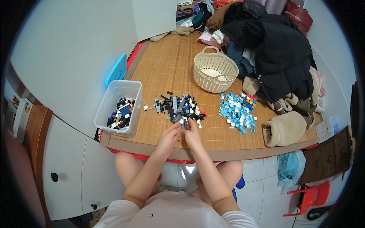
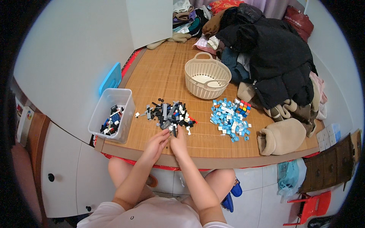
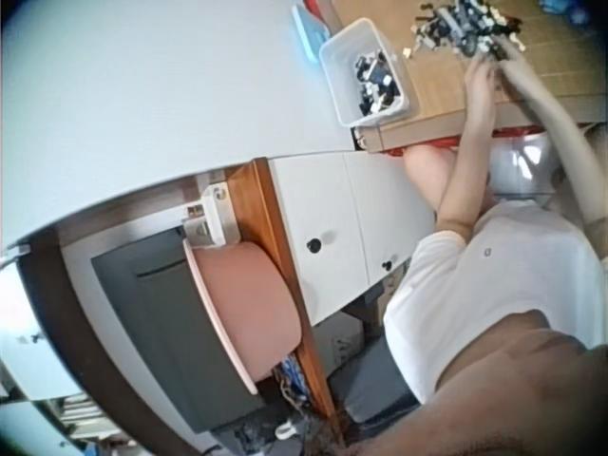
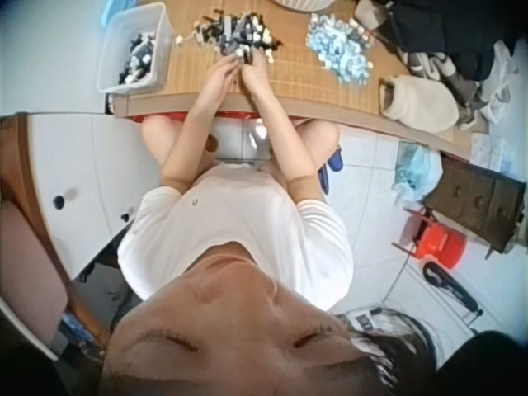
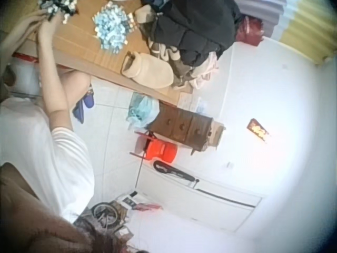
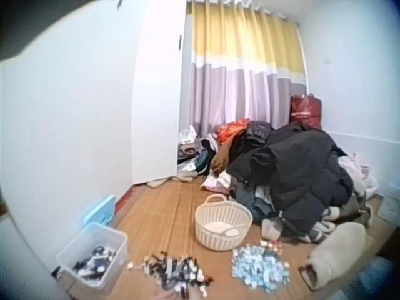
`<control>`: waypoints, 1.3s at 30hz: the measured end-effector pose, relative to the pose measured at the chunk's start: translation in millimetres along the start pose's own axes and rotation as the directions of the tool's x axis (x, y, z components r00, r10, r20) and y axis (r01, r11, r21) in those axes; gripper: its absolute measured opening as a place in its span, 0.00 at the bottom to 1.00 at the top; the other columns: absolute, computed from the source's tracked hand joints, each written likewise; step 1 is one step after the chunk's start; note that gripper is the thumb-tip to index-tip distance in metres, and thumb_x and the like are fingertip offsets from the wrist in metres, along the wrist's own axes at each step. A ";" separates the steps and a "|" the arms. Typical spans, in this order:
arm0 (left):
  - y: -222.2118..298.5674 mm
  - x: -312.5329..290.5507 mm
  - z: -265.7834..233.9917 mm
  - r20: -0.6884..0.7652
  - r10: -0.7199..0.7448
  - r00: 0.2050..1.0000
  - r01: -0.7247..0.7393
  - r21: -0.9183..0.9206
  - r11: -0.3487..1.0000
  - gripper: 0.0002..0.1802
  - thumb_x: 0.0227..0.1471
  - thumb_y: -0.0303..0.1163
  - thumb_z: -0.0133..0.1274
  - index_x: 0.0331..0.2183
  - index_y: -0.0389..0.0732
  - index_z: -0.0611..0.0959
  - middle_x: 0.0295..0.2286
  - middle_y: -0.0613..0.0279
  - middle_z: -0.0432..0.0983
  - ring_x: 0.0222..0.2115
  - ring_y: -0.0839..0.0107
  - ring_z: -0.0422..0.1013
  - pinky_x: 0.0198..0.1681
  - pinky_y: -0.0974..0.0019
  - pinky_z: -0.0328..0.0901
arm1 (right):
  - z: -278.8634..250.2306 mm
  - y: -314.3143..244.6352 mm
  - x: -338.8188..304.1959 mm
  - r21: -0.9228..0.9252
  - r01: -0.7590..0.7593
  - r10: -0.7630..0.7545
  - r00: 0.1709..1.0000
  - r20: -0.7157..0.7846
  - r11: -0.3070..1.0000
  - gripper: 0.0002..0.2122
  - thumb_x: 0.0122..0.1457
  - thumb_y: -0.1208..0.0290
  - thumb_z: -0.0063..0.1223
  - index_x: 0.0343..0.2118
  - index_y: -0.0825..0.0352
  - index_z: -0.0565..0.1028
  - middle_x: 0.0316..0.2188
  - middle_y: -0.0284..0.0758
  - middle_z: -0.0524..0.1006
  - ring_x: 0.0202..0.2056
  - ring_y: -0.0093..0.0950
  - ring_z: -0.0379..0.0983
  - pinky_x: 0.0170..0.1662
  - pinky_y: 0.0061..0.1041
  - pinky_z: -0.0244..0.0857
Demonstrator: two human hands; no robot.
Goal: The person sits on a tatami mat and assembles small plastic building blocks by hand. They pick up individual pieces from piles on the floor and a nearby container, connecting them to form a small structure. The person handles the blocks one by one, occasionally adjusting the growing assembly.
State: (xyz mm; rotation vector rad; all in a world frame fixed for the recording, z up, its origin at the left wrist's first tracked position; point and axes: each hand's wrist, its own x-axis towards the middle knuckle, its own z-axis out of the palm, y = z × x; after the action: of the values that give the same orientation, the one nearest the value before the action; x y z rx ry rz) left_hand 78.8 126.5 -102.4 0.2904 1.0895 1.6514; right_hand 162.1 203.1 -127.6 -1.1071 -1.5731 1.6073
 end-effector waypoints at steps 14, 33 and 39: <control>1.0 -8.2 8.0 0.034 0.034 0.999 -0.037 0.077 0.996 0.25 0.54 0.27 0.40 0.54 0.32 0.60 0.49 0.56 0.63 0.48 0.73 0.60 0.50 0.72 0.55 | 16.2 -13.9 -39.5 0.273 -0.075 0.080 0.997 -0.005 0.959 0.28 0.49 0.82 0.42 0.57 0.71 0.52 0.55 0.44 0.57 0.56 0.34 0.53 0.57 0.27 0.47; -8.7 -13.9 2.9 0.089 0.014 0.996 -0.022 0.088 0.996 0.26 0.52 0.25 0.38 0.54 0.31 0.60 0.52 0.52 0.59 0.54 0.67 0.56 0.55 0.69 0.51 | 24.4 -17.9 -49.0 0.410 -0.095 0.101 0.995 0.008 0.907 0.26 0.54 0.83 0.36 0.57 0.72 0.49 0.55 0.44 0.57 0.55 0.32 0.56 0.55 0.26 0.52; -15.6 -12.5 6.2 0.079 0.049 0.996 -0.047 -0.024 0.999 0.24 0.53 0.25 0.38 0.53 0.29 0.61 0.51 0.52 0.59 0.53 0.67 0.57 0.55 0.68 0.53 | 21.4 -23.1 -54.6 0.517 -0.082 0.110 0.994 -0.025 0.852 0.28 0.51 0.85 0.35 0.58 0.71 0.50 0.54 0.41 0.59 0.53 0.29 0.58 0.53 0.23 0.54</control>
State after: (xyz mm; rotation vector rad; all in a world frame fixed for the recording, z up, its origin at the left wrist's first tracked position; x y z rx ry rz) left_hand 97.8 118.8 -106.9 0.3670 1.0110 1.6792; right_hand 165.2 147.3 -98.5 -0.9271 -0.9651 1.8985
